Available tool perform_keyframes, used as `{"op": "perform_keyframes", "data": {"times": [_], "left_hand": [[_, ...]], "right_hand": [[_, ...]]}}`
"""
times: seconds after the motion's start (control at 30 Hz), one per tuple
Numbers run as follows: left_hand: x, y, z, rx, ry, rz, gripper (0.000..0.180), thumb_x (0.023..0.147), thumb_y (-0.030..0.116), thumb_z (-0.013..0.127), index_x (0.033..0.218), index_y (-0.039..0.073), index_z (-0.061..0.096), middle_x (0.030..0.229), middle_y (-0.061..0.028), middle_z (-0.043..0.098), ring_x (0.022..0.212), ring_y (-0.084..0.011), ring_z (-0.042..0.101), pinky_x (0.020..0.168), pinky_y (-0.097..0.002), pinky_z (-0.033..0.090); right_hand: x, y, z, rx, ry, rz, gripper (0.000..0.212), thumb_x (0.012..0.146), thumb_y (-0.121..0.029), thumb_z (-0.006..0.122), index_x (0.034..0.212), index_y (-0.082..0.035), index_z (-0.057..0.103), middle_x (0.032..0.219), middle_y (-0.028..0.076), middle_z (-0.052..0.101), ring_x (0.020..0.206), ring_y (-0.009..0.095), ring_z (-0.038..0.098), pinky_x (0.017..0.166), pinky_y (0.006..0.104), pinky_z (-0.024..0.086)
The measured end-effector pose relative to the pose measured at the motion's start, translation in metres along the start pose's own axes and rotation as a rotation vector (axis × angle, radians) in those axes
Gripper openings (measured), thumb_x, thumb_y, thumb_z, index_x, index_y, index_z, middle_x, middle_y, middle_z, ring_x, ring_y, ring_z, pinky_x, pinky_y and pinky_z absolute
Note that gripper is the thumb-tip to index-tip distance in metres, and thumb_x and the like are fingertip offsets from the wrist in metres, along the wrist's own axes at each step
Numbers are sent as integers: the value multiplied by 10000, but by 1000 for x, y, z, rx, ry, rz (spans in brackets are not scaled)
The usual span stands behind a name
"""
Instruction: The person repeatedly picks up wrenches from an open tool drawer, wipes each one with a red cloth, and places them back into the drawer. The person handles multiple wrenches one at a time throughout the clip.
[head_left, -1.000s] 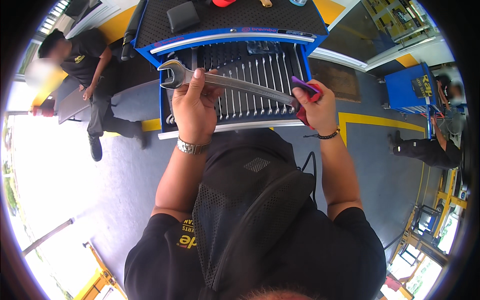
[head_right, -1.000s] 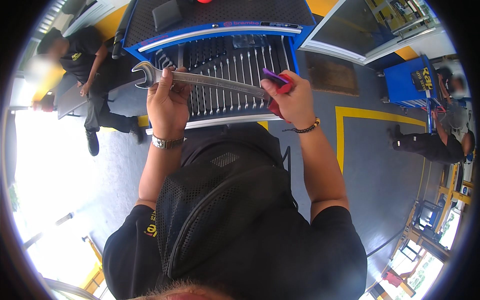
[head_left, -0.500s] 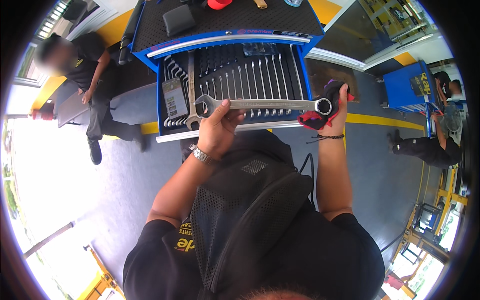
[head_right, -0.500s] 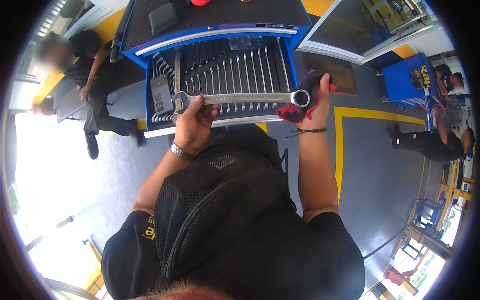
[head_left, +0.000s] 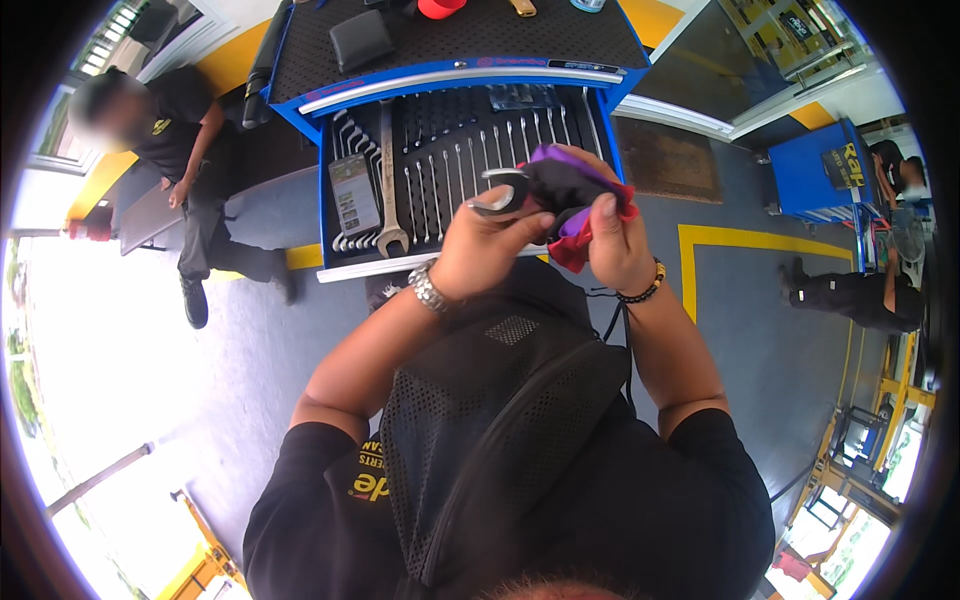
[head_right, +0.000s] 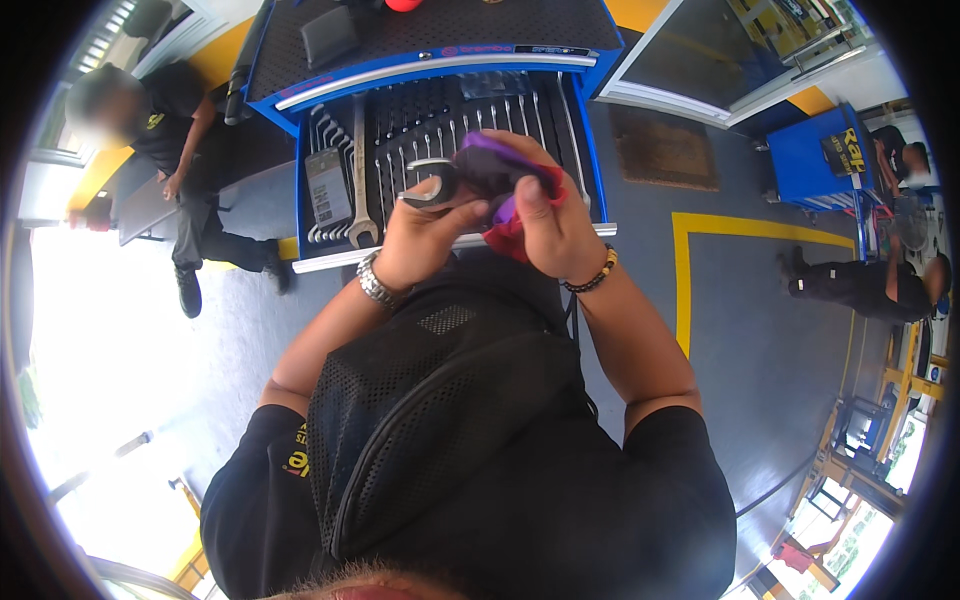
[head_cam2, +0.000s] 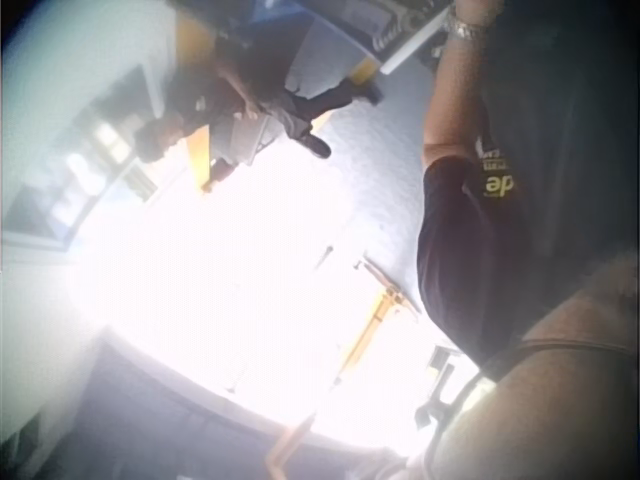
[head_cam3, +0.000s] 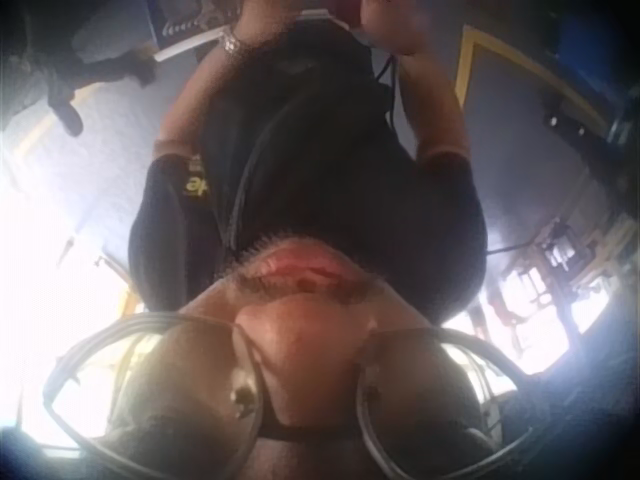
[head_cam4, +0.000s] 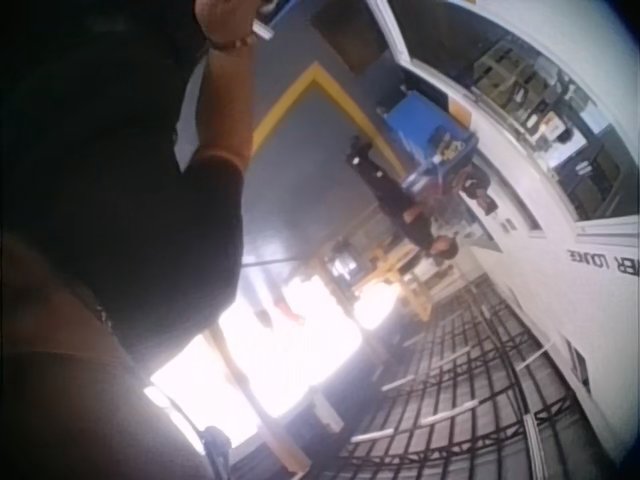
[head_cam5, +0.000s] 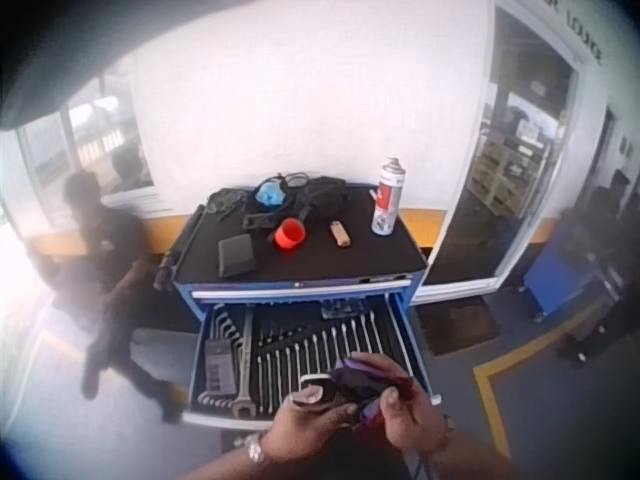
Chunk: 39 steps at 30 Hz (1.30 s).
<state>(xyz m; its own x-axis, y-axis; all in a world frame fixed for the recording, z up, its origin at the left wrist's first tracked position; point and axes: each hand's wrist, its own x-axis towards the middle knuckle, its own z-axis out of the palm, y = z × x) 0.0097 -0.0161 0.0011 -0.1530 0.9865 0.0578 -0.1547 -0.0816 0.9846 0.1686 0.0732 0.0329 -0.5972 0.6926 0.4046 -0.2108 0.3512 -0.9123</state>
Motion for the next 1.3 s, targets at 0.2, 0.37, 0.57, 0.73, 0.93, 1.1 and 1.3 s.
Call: {"op": "perform_keyframes", "data": {"times": [0.2,0.37,0.57,0.73,0.93,1.1,1.3], "left_hand": [[24,1,25,354,-36,299,81,887,95,700,902,21,730,772,-150,721,687,-257,717,620,-347,553],[37,8,35,507,-43,523,165,875,156,739,963,19,714,761,-163,689,685,-320,692,662,-367,555],[24,-21,41,371,-357,87,188,1005,175,599,1072,27,694,723,-90,661,648,-178,643,642,-344,518],[36,-6,21,413,-468,-36,216,1026,217,583,1043,32,693,630,-7,572,558,-87,521,554,-281,443],[31,0,-16,307,-570,-309,257,1050,257,542,1022,39,676,619,25,552,532,-56,518,495,-233,423],[14,-34,-41,56,-473,-440,354,1077,321,473,1151,4,612,708,-19,599,592,-95,585,561,-240,483],[29,-65,-13,-184,-312,-300,375,1077,282,482,1272,-21,587,1085,-96,677,1051,-179,631,954,-333,488]], "right_hand": [[29,-35,-2,-480,-23,-39,298,896,-212,765,1075,-10,638,870,134,665,762,177,648,708,283,506],[31,-26,-16,-377,491,-194,218,898,-178,778,1000,-20,667,808,36,662,739,94,597,682,259,488],[57,-35,-68,-67,826,-284,240,965,-234,703,994,3,682,812,9,671,702,72,571,659,231,459],[50,-39,-85,-415,871,-230,256,966,-258,696,910,-9,697,605,37,657,544,126,607,525,266,453],[29,-15,-137,-997,1037,-349,373,941,-365,704,859,-2,689,655,82,678,558,213,637,541,325,483],[7,-9,-155,-708,828,-116,408,1018,-365,578,889,13,660,798,63,675,746,141,600,692,300,477],[-47,72,-68,-176,-218,573,498,904,-402,746,1207,-17,658,1055,69,686,984,145,631,877,298,503]]}}
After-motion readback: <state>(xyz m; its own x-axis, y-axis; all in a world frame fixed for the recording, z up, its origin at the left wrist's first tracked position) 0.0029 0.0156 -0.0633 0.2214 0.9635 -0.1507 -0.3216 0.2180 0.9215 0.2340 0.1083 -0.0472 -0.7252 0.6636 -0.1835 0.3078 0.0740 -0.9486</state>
